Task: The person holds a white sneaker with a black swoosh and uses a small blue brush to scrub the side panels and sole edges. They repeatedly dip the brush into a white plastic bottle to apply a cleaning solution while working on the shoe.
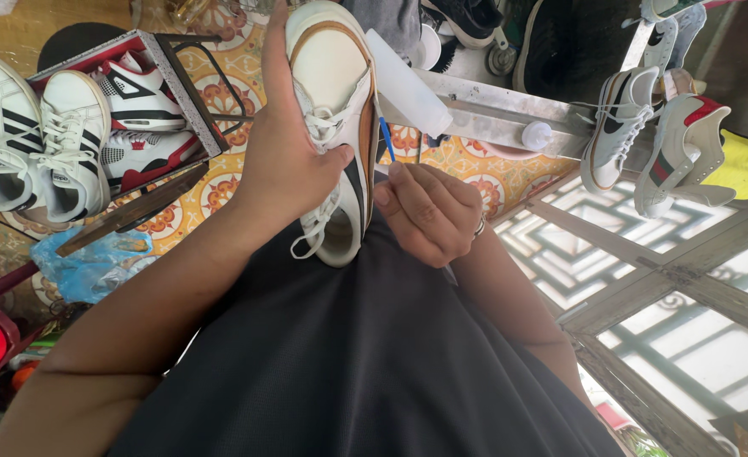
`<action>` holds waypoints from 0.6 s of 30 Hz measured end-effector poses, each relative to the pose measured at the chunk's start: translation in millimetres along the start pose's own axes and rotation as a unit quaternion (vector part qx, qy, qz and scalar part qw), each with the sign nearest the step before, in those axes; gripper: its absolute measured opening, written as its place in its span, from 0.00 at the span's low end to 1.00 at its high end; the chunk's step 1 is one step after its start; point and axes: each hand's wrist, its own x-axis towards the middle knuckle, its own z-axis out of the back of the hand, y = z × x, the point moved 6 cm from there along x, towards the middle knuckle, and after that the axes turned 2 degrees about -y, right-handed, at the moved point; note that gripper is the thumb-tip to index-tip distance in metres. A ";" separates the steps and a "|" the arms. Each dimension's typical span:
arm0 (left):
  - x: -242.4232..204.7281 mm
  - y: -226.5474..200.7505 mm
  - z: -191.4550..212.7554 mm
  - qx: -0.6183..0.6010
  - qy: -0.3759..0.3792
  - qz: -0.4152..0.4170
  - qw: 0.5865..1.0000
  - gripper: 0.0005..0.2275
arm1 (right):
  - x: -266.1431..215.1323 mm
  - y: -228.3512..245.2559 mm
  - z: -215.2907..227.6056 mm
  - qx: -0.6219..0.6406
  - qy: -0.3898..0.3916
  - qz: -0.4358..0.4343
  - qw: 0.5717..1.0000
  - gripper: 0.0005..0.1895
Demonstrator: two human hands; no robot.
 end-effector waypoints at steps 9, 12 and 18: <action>2.4 8.0 -1.3 0.008 0.003 0.025 1.000 0.48 | -2.0 16.5 -5.2 0.023 0.033 0.093 0.995 0.07; 2.4 5.7 -4.0 0.013 0.008 0.025 1.000 0.48 | 6.4 3.5 -2.0 -0.030 0.032 0.067 0.997 0.07; 2.2 5.9 -1.6 0.015 0.013 -0.006 1.000 0.49 | 6.3 3.6 2.4 0.019 0.041 0.030 0.999 0.09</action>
